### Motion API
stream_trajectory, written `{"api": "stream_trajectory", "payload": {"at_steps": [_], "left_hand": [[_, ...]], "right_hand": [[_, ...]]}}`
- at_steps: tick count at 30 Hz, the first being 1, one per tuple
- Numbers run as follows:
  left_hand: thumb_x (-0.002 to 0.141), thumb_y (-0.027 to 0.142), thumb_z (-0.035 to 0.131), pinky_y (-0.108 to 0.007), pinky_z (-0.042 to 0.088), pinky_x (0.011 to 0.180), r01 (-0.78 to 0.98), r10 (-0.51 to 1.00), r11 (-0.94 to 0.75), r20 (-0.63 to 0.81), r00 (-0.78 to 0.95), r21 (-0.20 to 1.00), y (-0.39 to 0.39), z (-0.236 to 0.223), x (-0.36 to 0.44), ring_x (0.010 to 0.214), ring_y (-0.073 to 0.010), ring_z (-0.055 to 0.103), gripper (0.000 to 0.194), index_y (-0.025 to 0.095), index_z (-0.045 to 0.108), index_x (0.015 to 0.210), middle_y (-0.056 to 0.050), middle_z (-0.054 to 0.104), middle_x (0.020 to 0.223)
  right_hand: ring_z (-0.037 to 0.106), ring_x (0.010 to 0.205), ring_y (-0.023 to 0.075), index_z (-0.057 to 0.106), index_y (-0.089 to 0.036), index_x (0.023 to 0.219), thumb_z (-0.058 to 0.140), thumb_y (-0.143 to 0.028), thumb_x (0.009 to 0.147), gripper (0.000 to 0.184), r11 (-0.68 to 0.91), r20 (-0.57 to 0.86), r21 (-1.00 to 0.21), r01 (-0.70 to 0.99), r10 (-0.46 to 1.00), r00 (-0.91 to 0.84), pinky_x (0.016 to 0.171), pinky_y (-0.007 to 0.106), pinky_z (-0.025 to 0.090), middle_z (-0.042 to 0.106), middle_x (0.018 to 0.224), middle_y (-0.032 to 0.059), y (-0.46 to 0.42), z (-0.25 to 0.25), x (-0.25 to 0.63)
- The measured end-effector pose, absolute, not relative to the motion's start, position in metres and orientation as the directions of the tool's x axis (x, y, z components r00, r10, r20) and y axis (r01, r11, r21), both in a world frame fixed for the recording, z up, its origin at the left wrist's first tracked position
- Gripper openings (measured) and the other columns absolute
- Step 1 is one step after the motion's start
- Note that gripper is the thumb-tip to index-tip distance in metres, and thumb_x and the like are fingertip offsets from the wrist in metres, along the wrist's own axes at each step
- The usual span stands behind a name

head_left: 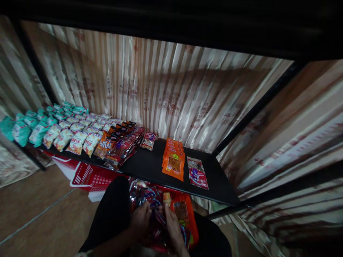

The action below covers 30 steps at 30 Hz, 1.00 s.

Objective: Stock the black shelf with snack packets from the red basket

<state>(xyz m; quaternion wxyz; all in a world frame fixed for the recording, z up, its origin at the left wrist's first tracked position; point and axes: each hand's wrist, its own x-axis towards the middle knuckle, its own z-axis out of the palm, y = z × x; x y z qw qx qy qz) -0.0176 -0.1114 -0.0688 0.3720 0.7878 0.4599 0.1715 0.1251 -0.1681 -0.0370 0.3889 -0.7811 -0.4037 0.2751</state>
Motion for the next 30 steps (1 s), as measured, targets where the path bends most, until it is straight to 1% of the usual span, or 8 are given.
{"api": "stream_trajectory", "payload": {"at_steps": [2,4,7,10,15,20,25,30], "left_hand": [[0.087,0.029,0.029,-0.026,0.042,0.074,0.575,0.875,-0.249,-0.073,0.478,0.779,-0.111,-0.062,-0.014,0.080,-0.0170,0.060,0.020,0.023,0.048,0.085,-0.003,0.063,0.083],[0.086,0.031,0.030,-0.025,0.041,0.071,0.538,0.900,-0.161,-0.101,0.424,0.827,-0.109,-0.058,-0.010,0.077,-0.0165,0.059,0.019,0.023,0.047,0.081,-0.002,0.062,0.079],[0.083,0.035,0.034,-0.025,0.041,0.067,0.416,0.926,-0.038,-0.125,0.356,0.909,-0.107,-0.056,-0.006,0.070,-0.0156,0.057,0.019,0.022,0.045,0.073,0.000,0.058,0.070],[0.080,0.044,0.041,-0.026,0.041,0.066,0.299,0.952,0.010,-0.100,0.289,0.954,-0.106,-0.055,-0.006,0.068,-0.0161,0.055,0.025,0.022,0.043,0.068,0.001,0.056,0.067],[0.075,0.053,0.048,-0.026,0.041,0.065,0.245,0.975,0.055,-0.105,0.195,0.968,-0.105,-0.046,-0.007,0.066,-0.0160,0.053,0.035,0.022,0.040,0.061,0.003,0.051,0.060],[0.072,0.057,0.052,-0.027,0.042,0.066,0.244,0.979,0.097,-0.136,0.149,0.965,-0.101,-0.043,-0.006,0.067,-0.0167,0.055,0.038,0.022,0.042,0.062,0.003,0.053,0.061],[0.073,0.055,0.053,-0.026,0.043,0.066,0.220,0.975,0.141,-0.174,0.138,0.965,-0.098,-0.040,-0.005,0.067,-0.0168,0.057,0.036,0.022,0.044,0.063,0.003,0.055,0.062],[0.075,0.051,0.053,-0.027,0.044,0.068,0.218,0.961,0.192,-0.229,0.154,0.957,-0.090,-0.031,-0.004,0.071,-0.0179,0.059,0.031,0.022,0.047,0.065,0.002,0.058,0.064]], "right_hand": [[0.065,0.089,0.0219,0.071,-0.021,0.074,0.031,-0.071,0.076,0.064,-0.378,-0.254,-0.908,0.180,0.839,0.481,0.084,0.030,0.047,0.071,0.083,0.0071,-0.168,-0.032,0.131],[0.063,0.096,0.0242,0.071,-0.019,0.079,0.042,-0.075,0.068,0.064,-0.396,-0.399,-0.913,-0.100,0.808,0.433,0.088,0.032,0.045,0.071,0.089,0.0082,-0.170,-0.028,0.135],[0.064,0.093,0.0262,0.068,-0.018,0.090,0.054,-0.076,0.059,0.067,-0.339,-0.530,-0.820,-0.461,0.754,0.389,0.080,0.035,0.048,0.071,0.086,0.0079,-0.173,-0.025,0.135],[0.065,0.087,0.0274,0.067,-0.018,0.086,0.059,-0.076,0.054,0.067,-0.244,-0.555,-0.726,-0.643,0.759,0.339,0.074,0.036,0.050,0.072,0.077,0.0079,-0.176,-0.025,0.132],[0.066,0.083,0.0262,0.067,-0.019,0.083,0.062,-0.075,0.051,0.065,-0.247,-0.554,-0.695,-0.675,0.783,0.284,0.068,0.033,0.051,0.071,0.076,0.0074,-0.177,-0.025,0.124],[0.066,0.081,0.0222,0.068,-0.022,0.088,0.073,-0.063,0.049,0.057,-0.278,-0.532,-0.762,-0.585,0.784,0.320,0.069,0.030,0.050,0.071,0.079,0.0038,-0.179,-0.025,0.114],[0.065,0.077,0.0234,0.069,-0.018,0.083,0.078,-0.052,0.051,0.048,-0.209,-0.395,-0.826,-0.524,0.877,0.273,0.069,0.032,0.049,0.070,0.074,0.0052,-0.181,-0.022,0.096],[0.065,0.073,0.0232,0.068,-0.019,0.084,0.076,-0.053,0.051,0.048,-0.212,-0.397,-0.859,-0.466,0.850,0.346,0.067,0.032,0.049,0.069,0.073,0.0042,-0.176,-0.021,0.087]]}}
